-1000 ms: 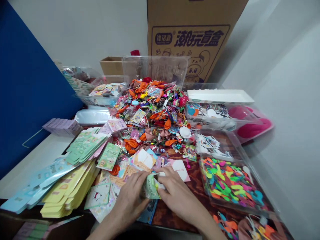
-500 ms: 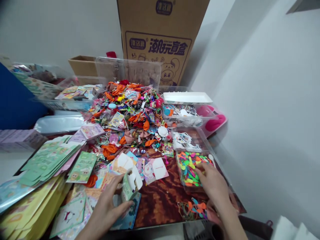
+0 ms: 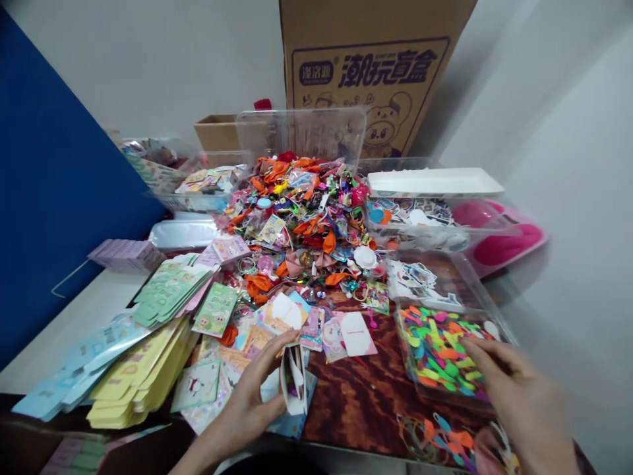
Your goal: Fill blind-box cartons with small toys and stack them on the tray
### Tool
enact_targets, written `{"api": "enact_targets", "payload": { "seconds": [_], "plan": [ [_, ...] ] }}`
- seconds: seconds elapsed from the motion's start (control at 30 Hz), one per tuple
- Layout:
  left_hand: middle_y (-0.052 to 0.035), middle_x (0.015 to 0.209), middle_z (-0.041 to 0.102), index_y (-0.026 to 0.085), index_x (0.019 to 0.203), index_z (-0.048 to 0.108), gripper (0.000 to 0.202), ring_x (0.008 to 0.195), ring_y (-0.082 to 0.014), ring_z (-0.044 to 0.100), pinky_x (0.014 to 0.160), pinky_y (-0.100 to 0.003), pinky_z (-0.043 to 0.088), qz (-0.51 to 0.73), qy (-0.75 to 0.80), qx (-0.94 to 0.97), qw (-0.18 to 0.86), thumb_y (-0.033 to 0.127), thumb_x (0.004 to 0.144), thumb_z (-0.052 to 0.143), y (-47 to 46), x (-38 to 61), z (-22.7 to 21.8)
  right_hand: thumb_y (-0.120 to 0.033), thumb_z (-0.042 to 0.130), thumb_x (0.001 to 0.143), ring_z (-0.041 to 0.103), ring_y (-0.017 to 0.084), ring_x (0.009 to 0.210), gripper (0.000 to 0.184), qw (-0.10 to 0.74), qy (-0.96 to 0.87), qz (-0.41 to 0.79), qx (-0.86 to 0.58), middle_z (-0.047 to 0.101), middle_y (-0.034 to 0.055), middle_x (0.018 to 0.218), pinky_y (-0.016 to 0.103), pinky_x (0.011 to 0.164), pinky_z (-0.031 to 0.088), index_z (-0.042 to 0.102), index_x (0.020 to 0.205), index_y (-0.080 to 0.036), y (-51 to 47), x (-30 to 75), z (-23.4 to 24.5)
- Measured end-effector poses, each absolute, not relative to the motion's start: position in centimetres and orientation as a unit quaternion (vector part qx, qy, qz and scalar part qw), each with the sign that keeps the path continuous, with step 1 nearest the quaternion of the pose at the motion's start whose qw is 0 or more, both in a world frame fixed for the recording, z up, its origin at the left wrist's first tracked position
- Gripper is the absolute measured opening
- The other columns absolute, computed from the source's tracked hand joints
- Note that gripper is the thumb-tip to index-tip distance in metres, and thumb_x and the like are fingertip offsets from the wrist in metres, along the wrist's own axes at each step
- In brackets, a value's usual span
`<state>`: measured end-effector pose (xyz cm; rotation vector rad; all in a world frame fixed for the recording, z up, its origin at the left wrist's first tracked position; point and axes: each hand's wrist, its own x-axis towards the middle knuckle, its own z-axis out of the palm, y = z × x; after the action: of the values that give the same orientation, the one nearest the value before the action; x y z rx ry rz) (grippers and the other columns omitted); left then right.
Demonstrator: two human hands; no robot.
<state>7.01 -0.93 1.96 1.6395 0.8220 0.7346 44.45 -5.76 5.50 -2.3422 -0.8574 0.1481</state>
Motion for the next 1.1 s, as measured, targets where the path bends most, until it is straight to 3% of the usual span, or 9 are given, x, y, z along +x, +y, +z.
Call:
{"api": "enact_targets", "payload": {
  "seconds": [0.1, 0.23, 0.33, 0.47, 0.63, 0.73, 0.93, 1.03, 1.1],
  "plan": [
    [-0.0018, 0.156, 0.043, 0.034, 0.148, 0.04, 0.083, 0.145, -0.0258, 0.038, 0.119, -0.043, 0.033, 0.301, 0.358, 0.692, 0.55, 0.0, 0.074, 0.06, -0.9, 7.4, 2.1, -0.055, 0.064, 0.053, 0.062, 0.026, 0.065, 0.035, 0.366, -0.286, 0.149, -0.873, 0.072, 0.0068, 0.072, 0.034, 0.055, 0.048, 0.07, 0.069, -0.024, -5.3, 40.9, 7.4],
    [-0.0065, 0.141, 0.055, 0.027, 0.141, 0.046, 0.079, 0.132, -0.0278, 0.049, 0.11, -0.044, 0.042, 0.292, 0.404, 0.715, 0.49, 0.0, 0.07, 0.064, -0.8, 8.3, 2.2, -0.052, 0.071, 0.067, 0.067, 0.024, 0.071, 0.03, 0.469, -0.394, 0.191, -0.767, 0.074, 0.0049, 0.078, 0.031, 0.062, 0.053, 0.069, 0.081, -0.026, -5.0, 33.8, 8.7],
    [-0.0086, 0.132, 0.059, 0.023, 0.137, 0.048, 0.072, 0.123, -0.0287, 0.053, 0.105, -0.044, 0.044, 0.278, 0.426, 0.738, 0.444, 0.004, 0.071, 0.069, -0.8, 8.7, 2.2, -0.043, 0.064, 0.086, 0.07, 0.022, 0.073, 0.018, 0.447, -0.523, 0.207, -0.696, 0.075, 0.0034, 0.083, 0.03, 0.065, 0.054, 0.07, 0.089, -0.027, -4.5, 28.7, 8.6],
    [-0.0092, 0.13, 0.059, 0.022, 0.135, 0.048, 0.069, 0.122, -0.0289, 0.053, 0.105, -0.044, 0.043, 0.275, 0.443, 0.749, 0.409, 0.006, 0.072, 0.071, -0.7, 8.3, 2.2, -0.028, 0.056, 0.094, 0.07, 0.023, 0.081, 0.014, 0.393, -0.661, 0.181, -0.613, 0.074, 0.0037, 0.088, 0.033, 0.073, 0.053, 0.069, 0.091, -0.026, -3.5, 25.8, 8.1],
    [-0.0102, 0.126, 0.061, 0.022, 0.13, 0.051, 0.067, 0.118, -0.0311, 0.055, 0.1, -0.045, 0.046, 0.287, 0.482, 0.729, 0.393, 0.013, 0.07, 0.079, -0.6, 7.6, 1.8, -0.031, 0.061, 0.092, 0.067, 0.026, 0.096, 0.009, 0.425, -0.629, 0.134, -0.636, 0.071, 0.0068, 0.101, 0.036, 0.084, 0.053, 0.069, 0.094, -0.027, -4.7, 26.2, 5.7],
    [-0.0106, 0.126, 0.061, 0.021, 0.133, 0.049, 0.069, 0.117, -0.0302, 0.057, 0.098, -0.044, 0.047, 0.308, 0.467, 0.716, 0.416, 0.021, 0.073, 0.082, -0.8, 7.8, 1.5, -0.034, 0.066, 0.089, 0.069, 0.025, 0.092, 0.011, 0.454, -0.587, 0.183, -0.646, 0.072, 0.0065, 0.098, 0.032, 0.078, 0.056, 0.069, 0.094, -0.025, -5.5, 25.3, 3.9],
    [-0.0111, 0.126, 0.065, 0.021, 0.144, 0.045, 0.055, 0.098, -0.0232, 0.065, 0.086, -0.035, 0.054, 0.326, 0.43, 0.652, 0.533, 0.025, 0.091, 0.062, -1.8, 7.7, 1.7, -0.04, 0.07, 0.083, 0.074, 0.023, 0.086, 0.021, 0.539, -0.46, 0.286, -0.645, 0.078, 0.0059, 0.093, 0.028, 0.076, 0.062, 0.074, 0.095, -0.023, -4.8, 24.7, 3.8],
    [-0.0128, 0.139, 0.059, 0.023, 0.151, 0.039, 0.064, 0.11, -0.0267, 0.063, 0.094, -0.039, 0.052, 0.331, 0.427, 0.654, 0.53, 0.025, 0.091, 0.061, -2.1, 7.6, 2.1, -0.043, 0.075, 0.078, 0.076, 0.024, 0.087, 0.024, 0.541, -0.429, 0.34, -0.639, 0.08, 0.0056, 0.096, 0.027, 0.074, 0.063, 0.079, 0.093, -0.024, -4.6, 25.9, 3.6],
    [-0.0116, 0.144, 0.057, 0.026, 0.149, 0.043, 0.063, 0.12, -0.0286, 0.058, 0.1, -0.04, 0.049, 0.335, 0.419, 0.669, 0.514, 0.024, 0.089, 0.063, -2.2, 7.6, 2.3, -0.046, 0.076, 0.077, 0.076, 0.026, 0.09, 0.029, 0.528, -0.414, 0.352, -0.652, 0.08, 0.0061, 0.101, 0.028, 0.075, 0.063, 0.081, 0.095, -0.025, -4.7, 26.6, 3.0]
  ]
}}
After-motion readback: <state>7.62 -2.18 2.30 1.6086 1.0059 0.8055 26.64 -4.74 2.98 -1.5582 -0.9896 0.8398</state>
